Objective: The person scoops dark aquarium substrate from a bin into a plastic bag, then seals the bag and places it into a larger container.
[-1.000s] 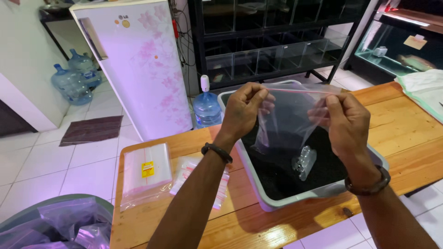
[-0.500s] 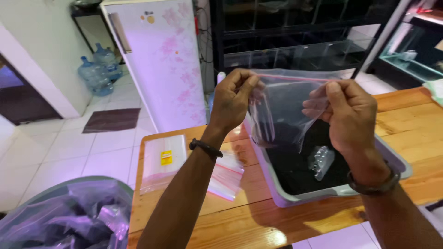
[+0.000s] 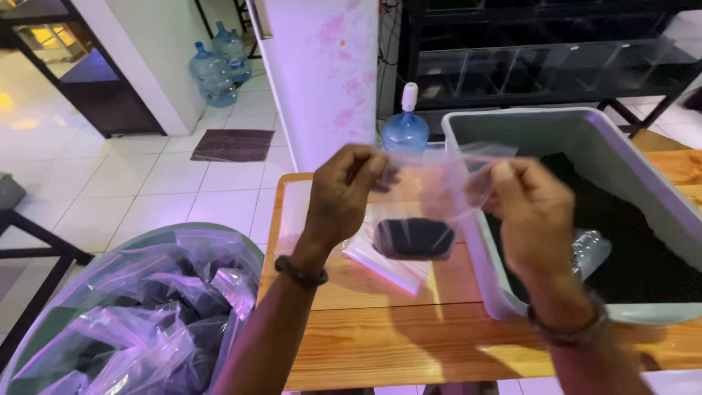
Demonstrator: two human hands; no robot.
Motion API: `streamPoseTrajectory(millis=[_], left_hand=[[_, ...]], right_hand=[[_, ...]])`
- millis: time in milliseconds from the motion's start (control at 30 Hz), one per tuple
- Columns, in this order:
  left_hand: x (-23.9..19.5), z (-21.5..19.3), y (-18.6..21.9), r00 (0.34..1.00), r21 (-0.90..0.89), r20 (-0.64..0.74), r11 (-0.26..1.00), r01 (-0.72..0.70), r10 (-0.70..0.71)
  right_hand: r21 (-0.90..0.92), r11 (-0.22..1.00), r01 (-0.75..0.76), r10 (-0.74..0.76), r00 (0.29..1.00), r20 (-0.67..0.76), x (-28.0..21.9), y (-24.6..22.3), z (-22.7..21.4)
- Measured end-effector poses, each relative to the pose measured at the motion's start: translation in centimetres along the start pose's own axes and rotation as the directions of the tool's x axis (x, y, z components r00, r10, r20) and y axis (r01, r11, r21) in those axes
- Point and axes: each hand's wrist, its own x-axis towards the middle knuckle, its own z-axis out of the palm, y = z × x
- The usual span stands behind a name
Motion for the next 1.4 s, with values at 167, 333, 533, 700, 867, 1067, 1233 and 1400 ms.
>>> streamPoseTrajectory(millis=[167,333,533,700,867,1067,1233,1400], left_hand=[[-4.0,-3.1,-5.1,0.997,0.018,-0.012,0.997,-0.074,0.074],[-7.6,-5.0,-8.8,0.999,0.035,-0.029,0.999,-0.016,0.017],[-9.2,-5.6,-8.0,0.997,0.079,-0.066,0.996,-0.034,0.040],[-9.5,-6.0,-9.4,0.998,-0.049,-0.053,0.998,0.032,-0.035],[-8.5,-5.0,-9.1,0.993,-0.175,-0.058,0.980,0.090,-0.102],[-8.1,-3.9,-9.8,0.971,-0.248,-0.126,0.954,0.169,-0.204],[-8.0,-4.0,-9.3,0.969,-0.234,-0.138,0.957,0.169,-0.205],[-8.0,-3.9,-8.8,0.978,-0.170,-0.132,0.975,0.139,-0.163]], right_hand=[[-0.181,0.980,0.082,-0.088,0.996,-0.023,-3.7,4.6,3.1],[-0.142,0.988,0.055,-0.057,0.998,-0.008,-6.1,7.2,5.1],[-0.133,0.985,0.113,-0.116,0.993,-0.010,-6.1,8.6,5.2],[-0.058,0.997,0.052,-0.051,0.998,0.032,-6.1,8.3,6.0],[-0.035,0.998,0.047,-0.045,0.997,0.063,-5.3,9.4,5.8],[0.133,0.990,0.052,-0.072,0.986,0.151,-4.0,9.0,5.9],[0.095,0.995,0.006,-0.024,0.981,0.190,-3.0,9.9,5.9],[-0.320,0.932,0.173,-0.102,0.969,0.226,-2.8,6.8,5.6]])
